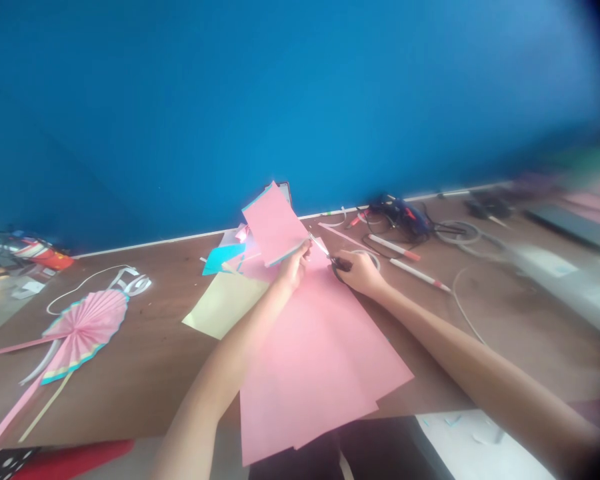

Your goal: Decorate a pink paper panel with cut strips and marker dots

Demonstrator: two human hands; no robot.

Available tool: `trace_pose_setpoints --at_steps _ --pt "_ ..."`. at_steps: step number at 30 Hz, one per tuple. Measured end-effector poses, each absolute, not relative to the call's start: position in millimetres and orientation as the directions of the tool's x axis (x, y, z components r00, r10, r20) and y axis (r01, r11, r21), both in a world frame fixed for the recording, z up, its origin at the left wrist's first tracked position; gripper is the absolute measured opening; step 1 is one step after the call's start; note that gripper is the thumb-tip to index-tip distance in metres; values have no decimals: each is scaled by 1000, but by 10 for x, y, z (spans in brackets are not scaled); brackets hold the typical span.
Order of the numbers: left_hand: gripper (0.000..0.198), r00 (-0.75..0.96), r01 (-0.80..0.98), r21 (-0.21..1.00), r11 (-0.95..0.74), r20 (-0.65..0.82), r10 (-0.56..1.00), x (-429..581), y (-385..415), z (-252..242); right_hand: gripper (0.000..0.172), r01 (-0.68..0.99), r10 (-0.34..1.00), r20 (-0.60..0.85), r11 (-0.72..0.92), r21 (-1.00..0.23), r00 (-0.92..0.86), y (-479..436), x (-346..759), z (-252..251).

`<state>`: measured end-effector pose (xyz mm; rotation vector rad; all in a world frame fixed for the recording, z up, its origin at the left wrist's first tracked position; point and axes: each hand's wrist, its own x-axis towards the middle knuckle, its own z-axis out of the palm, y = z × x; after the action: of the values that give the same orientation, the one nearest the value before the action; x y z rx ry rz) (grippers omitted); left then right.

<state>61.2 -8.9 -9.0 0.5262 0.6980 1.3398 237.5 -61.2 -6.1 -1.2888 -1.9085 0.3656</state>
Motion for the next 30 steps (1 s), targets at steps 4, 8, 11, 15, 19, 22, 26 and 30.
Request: trace_pose_setpoints --at_steps 4,8,11,15,19,22,26,30 --pt "15 71 -694 704 149 -139 988 625 -93 -71 23 651 877 446 444 -616 -176 -603 2381 -84" --pt "13 50 -695 707 130 -133 990 635 -86 -70 24 655 877 443 445 -610 -183 -592 2381 -105" --pt "13 53 -693 709 131 -131 990 634 -82 -79 23 658 881 441 436 -614 -173 -594 2377 -103" --pt "13 46 -697 703 141 -152 987 627 -90 -68 21 659 878 445 440 -610 -173 -602 2373 -95" --pt "16 28 -697 701 151 -183 983 628 -102 -49 23 667 878 443 441 -601 -181 -610 2367 -93" --pt "15 23 -680 722 130 -156 988 634 -100 -53 24 670 880 440 437 -600 -181 -612 2364 -93" --pt "15 47 -678 725 121 -121 991 636 -88 -71 24 683 879 444 431 -590 -172 -604 2369 -95" --pt "15 55 -691 712 123 -117 992 624 -83 -83 23 678 877 449 436 -592 -171 -598 2373 -97"
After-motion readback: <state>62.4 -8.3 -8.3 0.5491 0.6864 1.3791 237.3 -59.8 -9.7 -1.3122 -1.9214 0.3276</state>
